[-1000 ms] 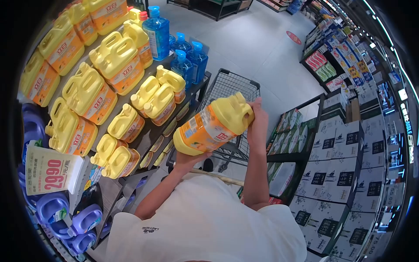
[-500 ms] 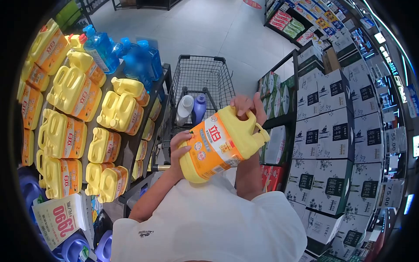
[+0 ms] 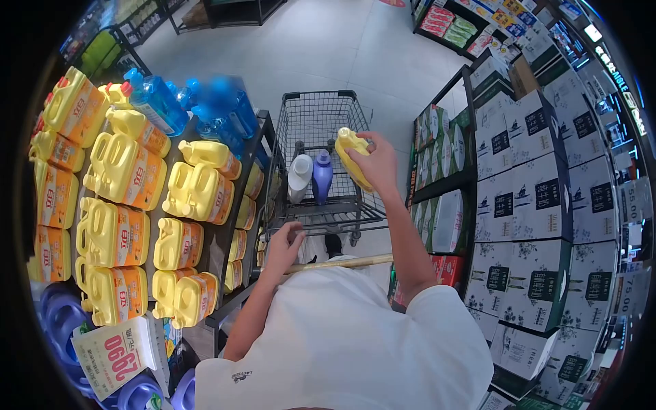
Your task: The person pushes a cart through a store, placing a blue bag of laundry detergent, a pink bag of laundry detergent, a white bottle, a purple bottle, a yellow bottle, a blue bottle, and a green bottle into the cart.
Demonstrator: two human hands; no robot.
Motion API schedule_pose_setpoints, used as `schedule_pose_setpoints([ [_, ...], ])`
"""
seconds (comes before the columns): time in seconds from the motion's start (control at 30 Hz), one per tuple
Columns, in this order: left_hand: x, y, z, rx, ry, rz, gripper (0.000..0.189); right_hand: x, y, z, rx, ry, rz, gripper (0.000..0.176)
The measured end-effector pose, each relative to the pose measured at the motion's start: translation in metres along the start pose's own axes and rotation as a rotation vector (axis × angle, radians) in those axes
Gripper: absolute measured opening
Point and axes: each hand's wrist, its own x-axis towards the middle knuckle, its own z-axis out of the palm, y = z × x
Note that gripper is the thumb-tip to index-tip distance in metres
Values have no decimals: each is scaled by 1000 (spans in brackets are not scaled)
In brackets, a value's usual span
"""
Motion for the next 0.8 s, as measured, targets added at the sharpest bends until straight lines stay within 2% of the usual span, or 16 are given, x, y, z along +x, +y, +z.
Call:
schedule_pose_setpoints([
  [0.03, -8, -5, -3, 112, -1, -30, 25, 15, 22, 8, -103, 6, 36, 51],
  [0.17, -33, -9, -2, 310, 87, 8, 18, 73, 110, 26, -177, 11, 96, 55],
  [0.23, -35, 2, -1, 448, 20, 1, 16, 101, 174, 42, -259, -31, 19, 59],
  [0.3, -34, -1, 4, 423, 77, 36, 14, 117, 220, 58, -289, -123, 88, 61],
  [0.37, -34, 2, 6, 449, 141, 79, 12, 121, 243, 74, -315, -211, 156, 63],
  [0.43, -34, -2, 8, 505, 168, 110, 13, 118, 262, 89, -588, -337, 204, 64],
  [0.5, -36, -5, 9, 482, 188, 48, 12, 117, 284, 104, -609, -406, 255, 63],
  [0.53, -35, -7, 11, 491, 223, 78, 11, 117, 295, 112, -646, -470, 292, 62],
  [0.57, -35, -8, 12, 509, 218, 76, 11, 117, 306, 121, -628, -475, 296, 62],
  [0.63, -35, 0, 13, 498, 210, -5, 11, 112, 330, 138, -664, -500, 136, 59],
  [0.67, -35, 1, 14, 511, 223, 7, 12, 113, 339, 143, -648, -514, 139, 59],
  [0.73, -33, 3, 15, 517, 221, -23, 12, 110, 355, 149, -578, -550, 190, 43],
  [0.8, -33, 5, 16, 510, 233, -45, 12, 103, 371, 154, -579, -600, 162, 44],
])
